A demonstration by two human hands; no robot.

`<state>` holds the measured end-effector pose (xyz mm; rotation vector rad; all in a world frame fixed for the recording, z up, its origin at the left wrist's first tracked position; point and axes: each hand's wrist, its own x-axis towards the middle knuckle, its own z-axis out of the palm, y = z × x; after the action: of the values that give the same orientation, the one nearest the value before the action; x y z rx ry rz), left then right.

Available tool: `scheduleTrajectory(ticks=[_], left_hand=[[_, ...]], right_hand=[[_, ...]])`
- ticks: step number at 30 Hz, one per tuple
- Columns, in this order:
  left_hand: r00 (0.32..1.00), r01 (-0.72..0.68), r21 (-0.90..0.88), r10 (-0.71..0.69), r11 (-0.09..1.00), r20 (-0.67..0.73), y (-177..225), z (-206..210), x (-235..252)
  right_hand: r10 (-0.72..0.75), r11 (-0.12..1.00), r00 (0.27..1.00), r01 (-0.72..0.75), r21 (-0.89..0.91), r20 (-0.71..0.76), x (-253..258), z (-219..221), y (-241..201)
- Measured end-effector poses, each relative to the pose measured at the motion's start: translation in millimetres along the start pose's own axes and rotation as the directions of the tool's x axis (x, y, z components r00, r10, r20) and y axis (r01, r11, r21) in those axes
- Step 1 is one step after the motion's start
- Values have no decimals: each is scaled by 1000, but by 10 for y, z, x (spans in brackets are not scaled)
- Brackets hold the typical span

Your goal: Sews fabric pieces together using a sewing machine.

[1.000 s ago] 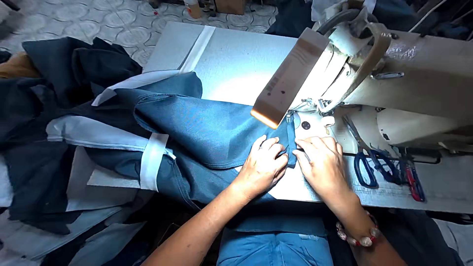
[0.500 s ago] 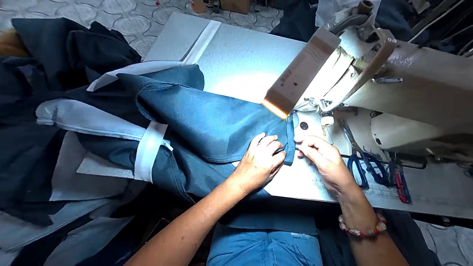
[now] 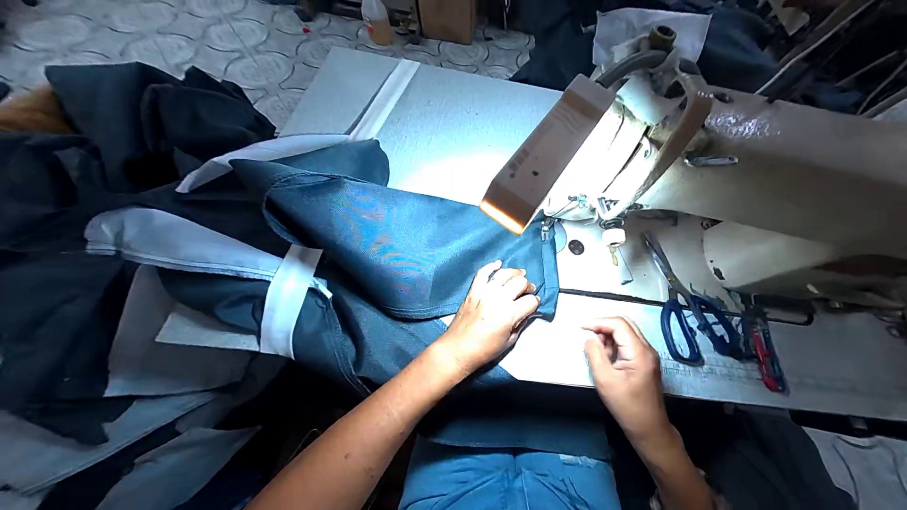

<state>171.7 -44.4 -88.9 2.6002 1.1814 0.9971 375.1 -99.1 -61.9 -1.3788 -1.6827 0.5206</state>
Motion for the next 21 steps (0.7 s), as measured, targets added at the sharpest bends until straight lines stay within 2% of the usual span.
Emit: scheduleTrajectory(ticks=[1, 3, 6, 10, 12, 15, 18, 21], left_hand=[[1000, -4, -1, 4, 1000, 5, -3, -8, 5], [1000, -3, 10, 2, 1000, 19, 14, -46, 42], [1000, 14, 56, -14, 998, 0, 74, -74, 81], [995, 66, 123, -57, 990, -81, 192, -22, 178], [995, 58, 177, -43, 983, -87, 186, -1, 299], [989, -109, 283, 134, 953, -70, 40, 37, 368], [977, -210, 248, 212, 946, 19, -8, 16, 267], [981, -133, 133, 111, 982, 158, 75, -113, 255]], right_hand=[[-148, 974, 989, 150, -169, 23, 42, 64, 42], [-337, 873, 937, 346, -345, 86, 160, 217, 110], [-473, 798, 879, 455, -394, 58, 283, 350, 228], [-422, 876, 903, 384, -291, -81, 299, 354, 173], [-410, 883, 904, 362, -298, -119, 294, 381, 128], [-428, 851, 899, 366, -376, -95, 279, 386, 128], [-405, 802, 914, 343, -489, -22, 198, 378, 123], [-362, 781, 932, 297, -550, -12, 141, 358, 109]])
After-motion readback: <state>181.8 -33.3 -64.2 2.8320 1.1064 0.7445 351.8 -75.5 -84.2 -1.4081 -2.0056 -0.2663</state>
